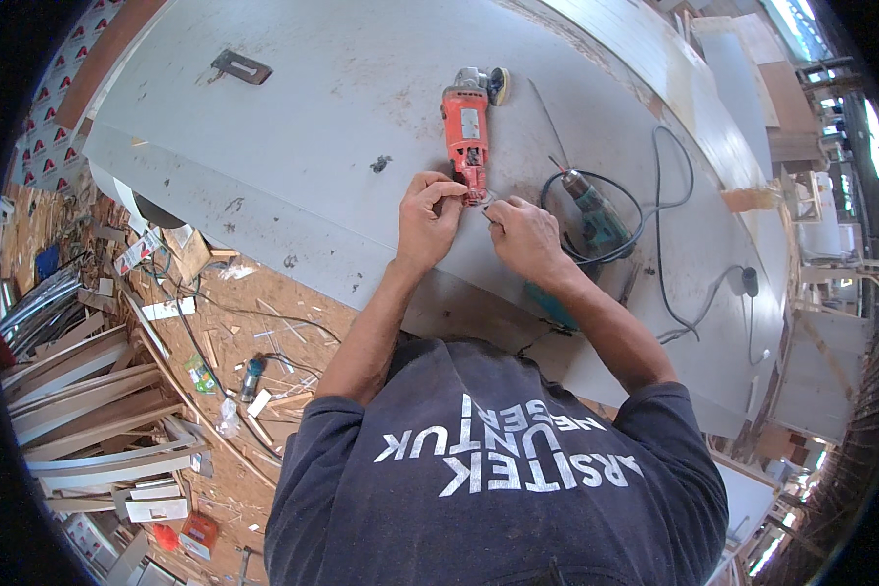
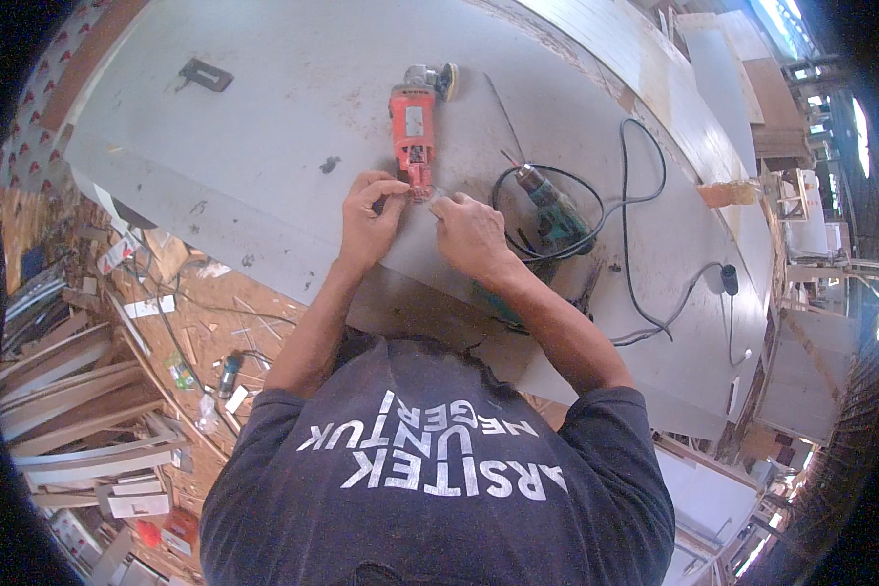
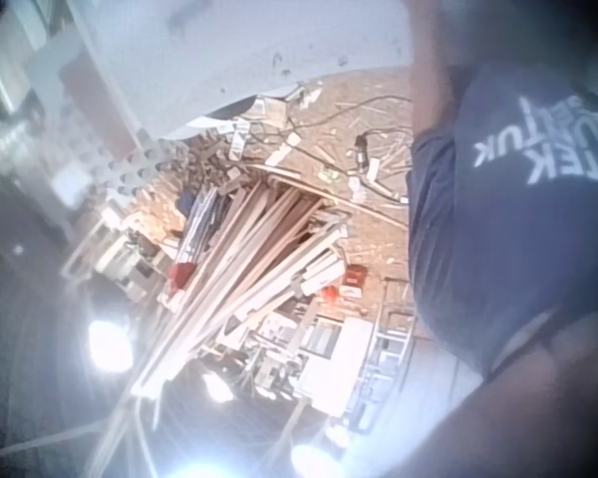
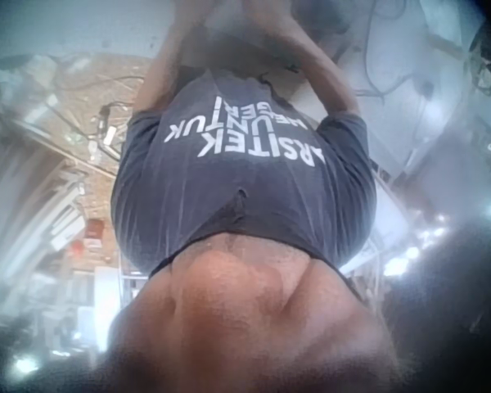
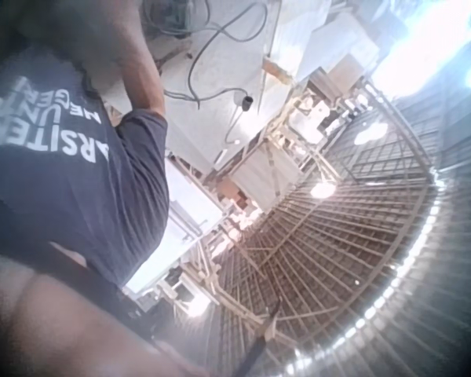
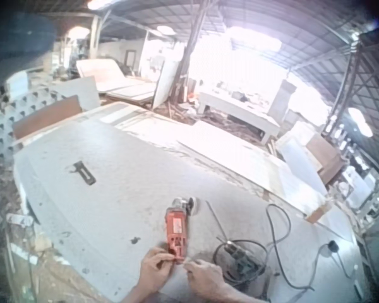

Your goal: The person manipulates the power cord of a hand tool, removes parts from a plug using a drill, and strips the end of the cord using shears.

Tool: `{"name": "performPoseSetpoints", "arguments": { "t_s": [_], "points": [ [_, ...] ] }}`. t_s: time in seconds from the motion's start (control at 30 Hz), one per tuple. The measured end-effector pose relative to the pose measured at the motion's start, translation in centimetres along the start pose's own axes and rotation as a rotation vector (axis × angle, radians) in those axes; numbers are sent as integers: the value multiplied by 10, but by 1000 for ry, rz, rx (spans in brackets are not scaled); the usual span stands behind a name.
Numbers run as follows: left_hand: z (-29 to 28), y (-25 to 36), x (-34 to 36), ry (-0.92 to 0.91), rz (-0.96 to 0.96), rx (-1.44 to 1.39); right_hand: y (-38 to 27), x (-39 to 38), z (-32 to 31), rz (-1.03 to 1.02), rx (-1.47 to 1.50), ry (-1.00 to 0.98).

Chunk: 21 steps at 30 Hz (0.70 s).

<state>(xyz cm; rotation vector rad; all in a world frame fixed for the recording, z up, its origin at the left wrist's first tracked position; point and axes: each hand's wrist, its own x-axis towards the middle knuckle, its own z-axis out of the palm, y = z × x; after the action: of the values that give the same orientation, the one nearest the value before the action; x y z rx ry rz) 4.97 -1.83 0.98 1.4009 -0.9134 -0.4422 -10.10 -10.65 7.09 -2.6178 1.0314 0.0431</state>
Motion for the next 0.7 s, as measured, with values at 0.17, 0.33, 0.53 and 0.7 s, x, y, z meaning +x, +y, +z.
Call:
{"name": "performPoseSetpoints", "arguments": {
  "t_s": [0.17, 0.33, 0.53, 0.7],
  "points": [
    [2, -2, -1, -18, 10, 18, 2, 2, -4, -30, 82, -34],
    [4, -1, -3, -74, 54, 25, 15, -3, -7, -54, 248, -6],
    [16, -8, -7, -53, 126, 106, 22, -7, -18, 2, 541, 53],
    [19, -10, -5, -68, 115, 86, 13, -4, -23, -17, 539, 128]
  ]
}}
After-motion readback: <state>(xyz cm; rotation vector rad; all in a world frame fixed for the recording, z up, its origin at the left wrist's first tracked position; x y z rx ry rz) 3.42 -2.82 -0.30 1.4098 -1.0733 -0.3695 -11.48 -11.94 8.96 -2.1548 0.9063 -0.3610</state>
